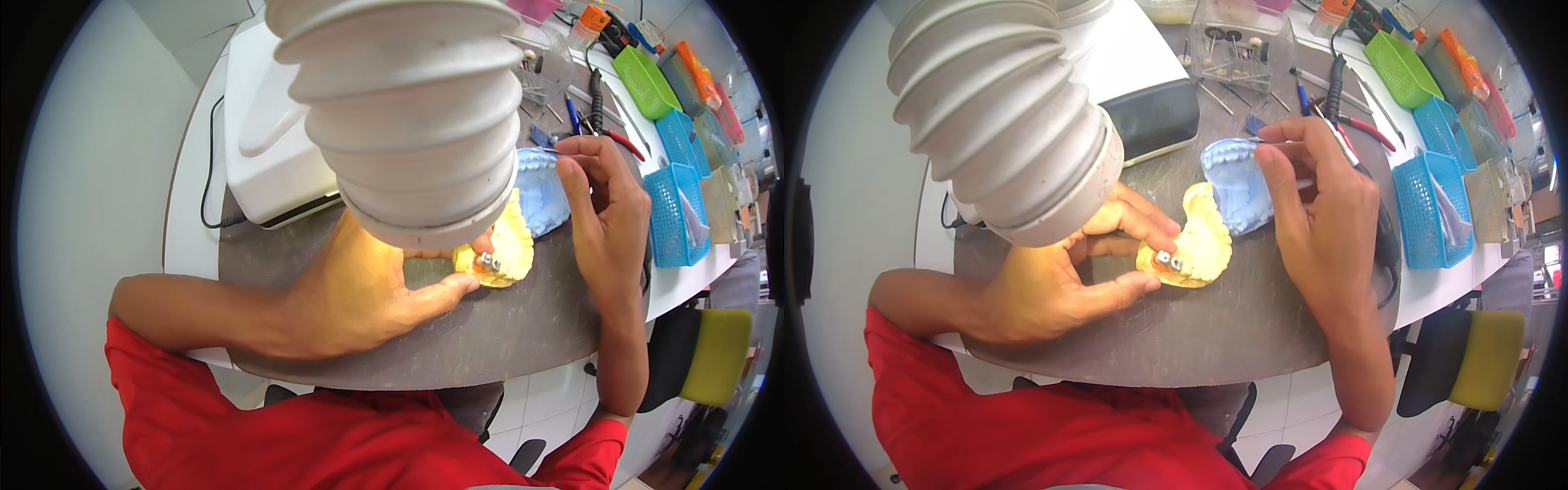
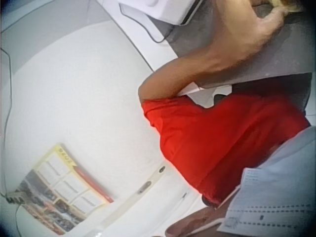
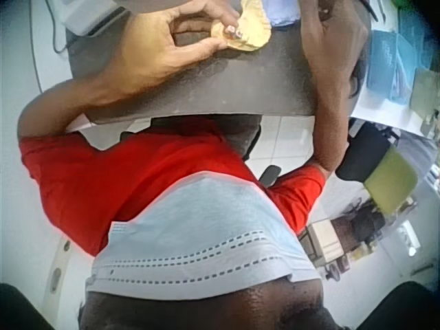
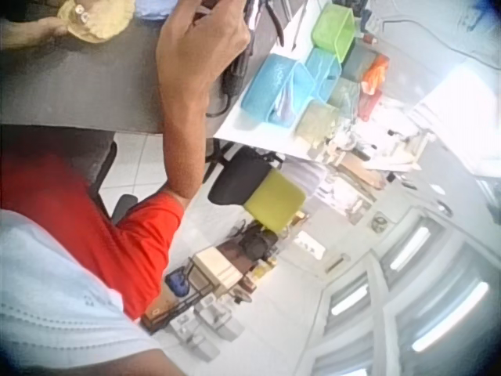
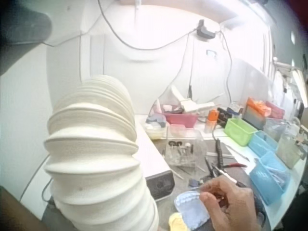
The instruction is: The person uses a rotary grinding tool to smooth a small metal dental component. They then place the component into a yellow dental cast and fit a blue upper jaw mold over it to check the alignment. The person repeats the grinding and fitting process to refine the fit.
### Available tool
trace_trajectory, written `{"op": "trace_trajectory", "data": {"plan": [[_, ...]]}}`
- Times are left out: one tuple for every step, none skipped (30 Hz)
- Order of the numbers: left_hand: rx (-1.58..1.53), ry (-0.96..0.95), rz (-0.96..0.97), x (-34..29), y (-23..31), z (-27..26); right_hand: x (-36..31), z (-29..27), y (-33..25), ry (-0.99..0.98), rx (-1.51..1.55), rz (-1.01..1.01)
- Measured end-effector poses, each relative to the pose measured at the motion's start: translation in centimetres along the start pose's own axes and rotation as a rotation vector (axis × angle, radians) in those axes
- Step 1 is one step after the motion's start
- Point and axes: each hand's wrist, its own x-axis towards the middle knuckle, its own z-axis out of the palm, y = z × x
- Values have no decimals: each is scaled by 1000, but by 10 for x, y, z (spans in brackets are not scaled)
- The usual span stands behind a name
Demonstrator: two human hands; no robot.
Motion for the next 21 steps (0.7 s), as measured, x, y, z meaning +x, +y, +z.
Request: {"op": "trace_trajectory", "data": {"plan": [[19,-5,-6,1,1,-1,1,1,2,17,-48,-47],[37,-10,-11,1,1,-1,1,0,5,34,-97,-94],[42,-9,-14,0,1,-2,3,0,5,51,-145,-150],[47,-8,-16,0,1,-2,2,-2,3,78,-151,-228],[52,-8,-18,0,1,-2,0,-4,0,106,-158,-307],[26,-3,-30,0,1,-2,-2,-7,-3,133,-165,-388],[1,2,-41,0,1,-2,-6,-10,-8,23,-118,-403],[-25,7,-53,0,0,-2,-12,-12,-15,-87,-71,-417],[-67,28,-35,1,0,0,-16,-12,-19,-195,-28,-426],[-108,49,-17,1,0,2,-18,-9,-21,-203,-18,-447],[-150,70,0,2,-1,3,-20,-3,-22,-211,-8,-468],[-163,71,-4,1,-2,4,-22,1,-22,-222,4,-490],[-175,73,-8,0,-3,4,-23,2,-22,-234,19,-484],[-187,74,-11,-1,-4,4,-24,4,-21,-246,34,-477],[-175,60,-25,-1,-4,3,-24,5,-21,-257,48,-473],[-162,46,-38,0,-4,2,-25,5,-22,-252,47,-460],[-149,32,-51,0,-4,1,-26,5,-22,-245,46,-447],[-144,29,-49,1,-3,1,-26,5,-23,-239,41,-432],[-140,25,-48,2,-3,2,-27,6,-23,-203,48,-437],[-135,22,-47,2,-3,2,-27,7,-24,-168,54,-441],[-149,30,-45,3,-3,2,-27,7,-24,-132,58,-448]]}}
